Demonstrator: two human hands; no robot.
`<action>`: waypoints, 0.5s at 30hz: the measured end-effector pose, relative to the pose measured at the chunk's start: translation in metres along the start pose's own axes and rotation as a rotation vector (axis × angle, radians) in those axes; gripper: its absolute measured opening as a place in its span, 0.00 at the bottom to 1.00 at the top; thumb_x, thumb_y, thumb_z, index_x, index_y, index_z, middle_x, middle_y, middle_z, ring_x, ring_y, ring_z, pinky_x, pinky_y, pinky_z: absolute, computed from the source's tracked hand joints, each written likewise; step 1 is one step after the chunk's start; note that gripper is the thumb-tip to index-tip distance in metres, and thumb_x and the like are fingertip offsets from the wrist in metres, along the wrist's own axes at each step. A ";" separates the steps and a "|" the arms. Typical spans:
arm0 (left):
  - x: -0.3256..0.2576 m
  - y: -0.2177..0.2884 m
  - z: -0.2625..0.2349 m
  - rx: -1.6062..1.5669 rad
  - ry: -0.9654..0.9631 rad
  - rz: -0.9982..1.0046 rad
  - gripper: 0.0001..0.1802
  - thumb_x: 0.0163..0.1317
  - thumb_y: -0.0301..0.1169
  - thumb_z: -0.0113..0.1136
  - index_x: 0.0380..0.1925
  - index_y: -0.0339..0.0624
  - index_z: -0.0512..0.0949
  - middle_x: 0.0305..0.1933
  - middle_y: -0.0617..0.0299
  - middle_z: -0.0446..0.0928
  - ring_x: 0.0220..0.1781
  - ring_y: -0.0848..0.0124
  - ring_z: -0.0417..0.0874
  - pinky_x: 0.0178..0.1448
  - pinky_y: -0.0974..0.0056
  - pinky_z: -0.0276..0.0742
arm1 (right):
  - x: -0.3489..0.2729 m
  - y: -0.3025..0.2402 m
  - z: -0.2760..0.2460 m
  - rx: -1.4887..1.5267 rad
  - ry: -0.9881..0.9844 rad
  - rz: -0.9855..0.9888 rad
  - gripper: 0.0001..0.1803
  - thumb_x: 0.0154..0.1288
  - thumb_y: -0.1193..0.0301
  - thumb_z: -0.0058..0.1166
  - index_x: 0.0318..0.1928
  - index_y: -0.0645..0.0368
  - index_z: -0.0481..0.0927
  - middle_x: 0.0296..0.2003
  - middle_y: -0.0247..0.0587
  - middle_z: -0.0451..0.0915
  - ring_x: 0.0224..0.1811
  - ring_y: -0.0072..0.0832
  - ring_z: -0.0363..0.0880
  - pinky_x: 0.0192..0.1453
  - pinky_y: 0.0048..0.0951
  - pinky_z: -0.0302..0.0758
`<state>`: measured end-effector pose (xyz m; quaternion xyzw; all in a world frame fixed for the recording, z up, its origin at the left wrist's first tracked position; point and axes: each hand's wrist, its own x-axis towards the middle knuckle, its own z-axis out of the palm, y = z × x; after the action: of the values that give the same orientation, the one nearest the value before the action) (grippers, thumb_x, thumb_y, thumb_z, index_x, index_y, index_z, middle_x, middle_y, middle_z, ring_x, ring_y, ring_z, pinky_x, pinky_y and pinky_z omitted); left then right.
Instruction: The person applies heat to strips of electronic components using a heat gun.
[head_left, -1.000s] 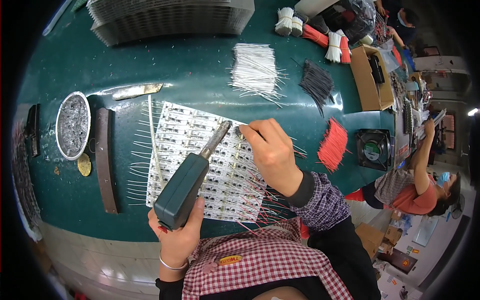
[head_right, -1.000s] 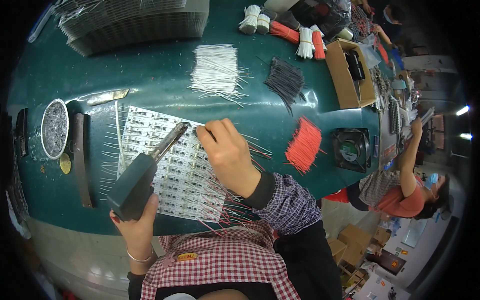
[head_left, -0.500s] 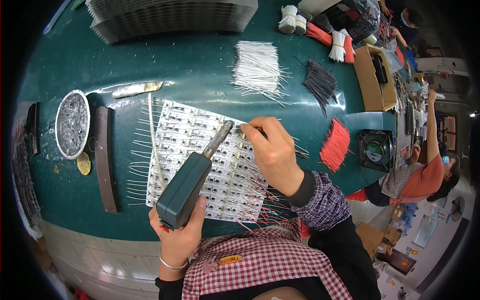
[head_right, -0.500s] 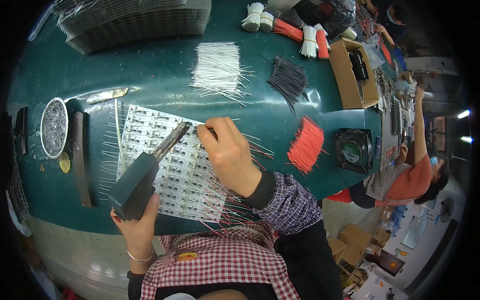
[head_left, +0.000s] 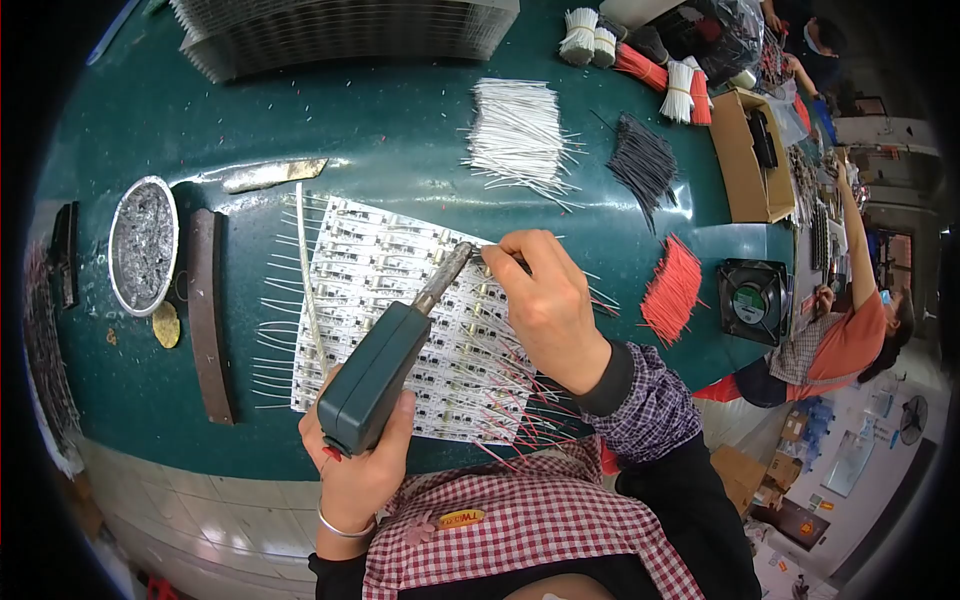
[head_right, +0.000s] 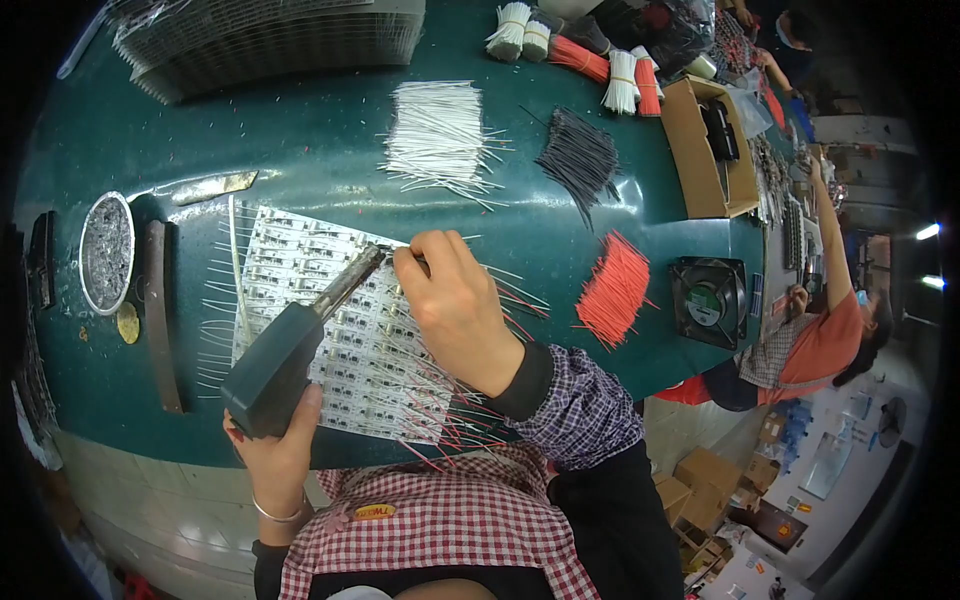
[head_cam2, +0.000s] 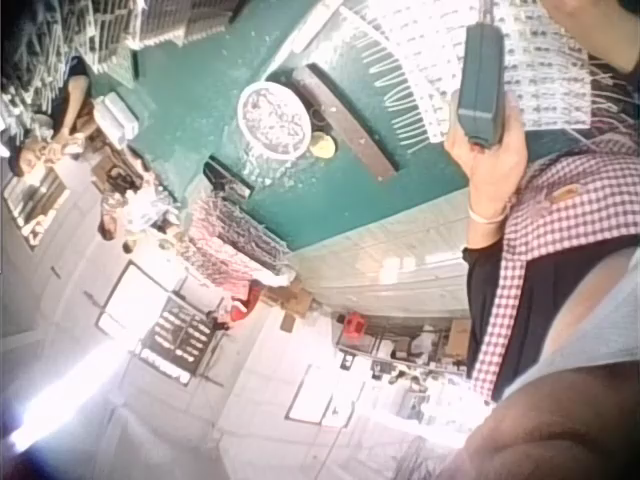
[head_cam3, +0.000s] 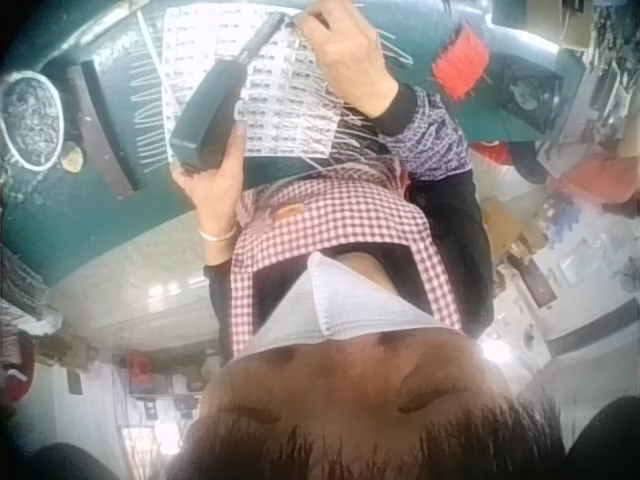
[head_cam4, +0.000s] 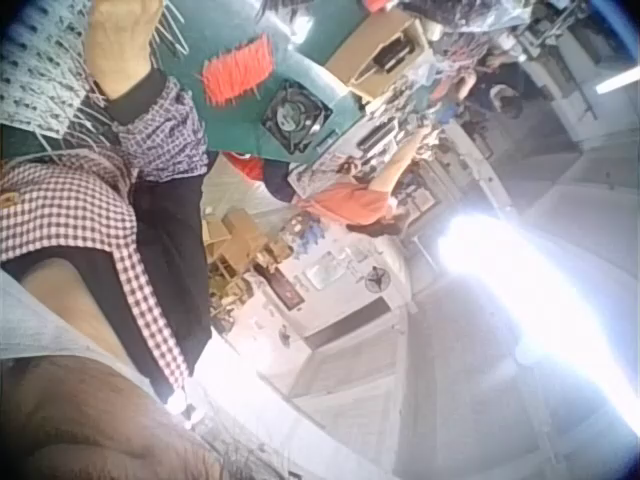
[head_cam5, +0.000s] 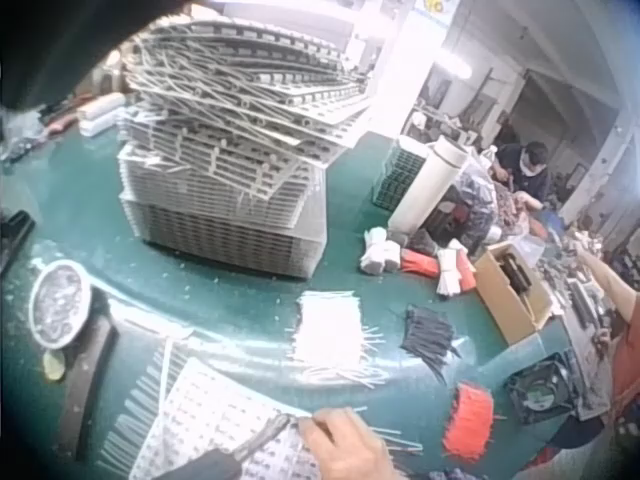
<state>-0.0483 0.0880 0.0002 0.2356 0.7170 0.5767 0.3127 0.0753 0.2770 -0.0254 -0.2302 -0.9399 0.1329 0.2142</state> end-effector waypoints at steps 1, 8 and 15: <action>0.000 0.000 0.000 0.022 0.008 0.032 0.10 0.54 0.21 0.70 0.35 0.30 0.81 0.34 0.59 0.83 0.31 0.76 0.81 0.37 0.70 0.77 | 0.001 -0.002 0.000 0.005 0.011 0.029 0.19 0.44 0.87 0.55 0.41 0.67 0.81 0.36 0.45 0.75 0.37 0.39 0.78 0.38 0.35 0.78; 0.003 0.004 -0.001 0.024 -0.021 0.000 0.09 0.54 0.21 0.70 0.35 0.31 0.82 0.33 0.59 0.82 0.30 0.76 0.81 0.35 0.70 0.76 | 0.002 -0.002 -0.002 -0.008 -0.012 0.040 0.19 0.44 0.87 0.55 0.41 0.68 0.81 0.36 0.45 0.75 0.37 0.39 0.78 0.39 0.35 0.78; -0.006 -0.003 -0.004 0.146 0.044 0.061 0.10 0.53 0.24 0.73 0.36 0.36 0.83 0.34 0.60 0.81 0.31 0.72 0.80 0.38 0.67 0.74 | 0.002 -0.003 -0.003 -0.017 -0.021 0.015 0.17 0.46 0.85 0.55 0.41 0.70 0.80 0.36 0.46 0.73 0.38 0.39 0.76 0.38 0.34 0.76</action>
<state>-0.0463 0.0804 -0.0012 0.2668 0.7564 0.5371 0.2611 0.0737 0.2755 -0.0208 -0.2374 -0.9416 0.1289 0.2013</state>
